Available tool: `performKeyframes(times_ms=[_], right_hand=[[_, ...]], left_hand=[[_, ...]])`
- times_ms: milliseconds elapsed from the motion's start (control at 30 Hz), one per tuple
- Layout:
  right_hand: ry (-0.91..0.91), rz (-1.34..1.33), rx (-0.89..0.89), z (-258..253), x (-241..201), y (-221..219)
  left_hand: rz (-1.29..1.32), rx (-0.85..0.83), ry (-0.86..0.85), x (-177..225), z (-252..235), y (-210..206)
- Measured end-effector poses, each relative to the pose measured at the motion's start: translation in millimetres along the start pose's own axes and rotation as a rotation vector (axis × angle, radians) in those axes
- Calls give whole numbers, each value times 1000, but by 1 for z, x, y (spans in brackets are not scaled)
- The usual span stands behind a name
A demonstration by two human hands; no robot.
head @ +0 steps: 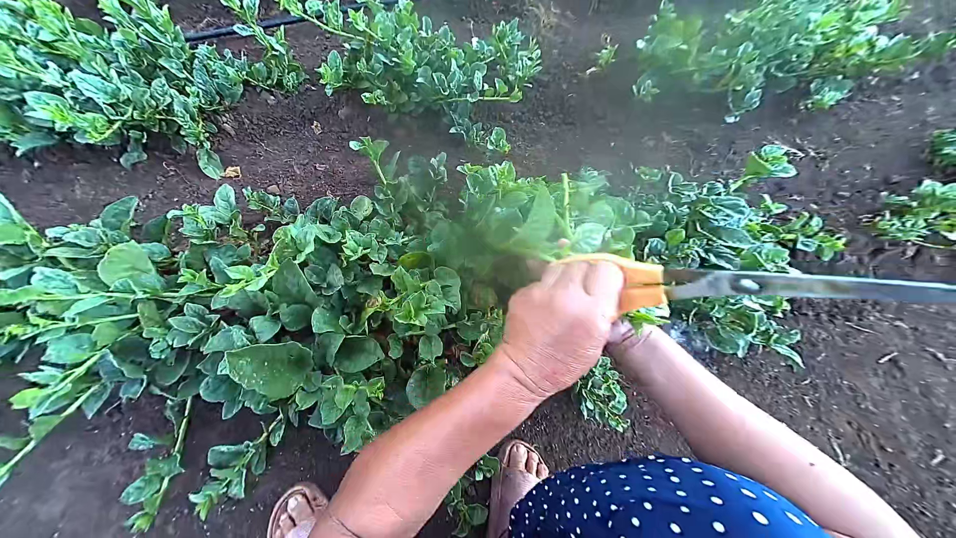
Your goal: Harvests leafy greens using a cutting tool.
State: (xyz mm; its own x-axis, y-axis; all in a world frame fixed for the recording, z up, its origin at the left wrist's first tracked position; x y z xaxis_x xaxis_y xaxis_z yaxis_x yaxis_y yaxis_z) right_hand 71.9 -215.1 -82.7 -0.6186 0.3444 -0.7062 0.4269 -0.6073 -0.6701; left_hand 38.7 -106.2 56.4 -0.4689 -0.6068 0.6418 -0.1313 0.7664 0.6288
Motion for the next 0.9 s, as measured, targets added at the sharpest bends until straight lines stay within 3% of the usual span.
performKeyframes(times_ms=[33, 133, 200, 267, 367, 400, 500, 567, 633, 733, 833, 900], right_hand=[[-61, 16, 131, 11, 2, -1], [-30, 43, 50, 30, 8, 4], [123, 42, 219, 28, -14, -13], [294, -61, 129, 24, -23, -2], [154, -63, 287, 32, -28, 1], [173, -100, 326, 37, -30, 7], [340, -228, -130, 40, -40, 44], [400, -282, -145, 50, -45, 57], [426, -331, -76, 60, -43, 66], [440, -432, -28, 70, -37, 75], [440, -466, -98, 78, -37, 81], [460, -472, -124, 83, -41, 84]], left_hand=[[19, -2, -22, 4, 1, -4], [27, -4, -67, 15, 3, -15], [-4, 2, -107, 26, 4, -24], [-26, 8, -137, 34, 3, -29], [44, -21, -96, 26, 4, -22], [105, -77, -29, 15, 9, -18], [375, -490, 421, -50, 39, -30], [570, -837, 830, -91, 70, -56], [727, -970, 1109, -110, 91, -80], [929, -791, 1237, -127, 84, -100], [1111, -444, 1173, -153, 61, -95], [1092, -373, 1113, -164, 56, -79]])
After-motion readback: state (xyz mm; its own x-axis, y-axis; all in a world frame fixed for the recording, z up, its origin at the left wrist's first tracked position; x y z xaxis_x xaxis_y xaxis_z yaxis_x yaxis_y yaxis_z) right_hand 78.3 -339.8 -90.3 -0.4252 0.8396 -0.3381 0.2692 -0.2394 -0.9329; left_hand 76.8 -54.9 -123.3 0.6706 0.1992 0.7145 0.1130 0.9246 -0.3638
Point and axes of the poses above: each hand's wrist, its own z-axis away from the middle knuckle, its own y-axis out of the back of the hand, x = y × z, the point moved 8 cm from there along -z, towards the middle knuckle, and after that the axes turned 10 degrees about -x, right-handed, at the moved point
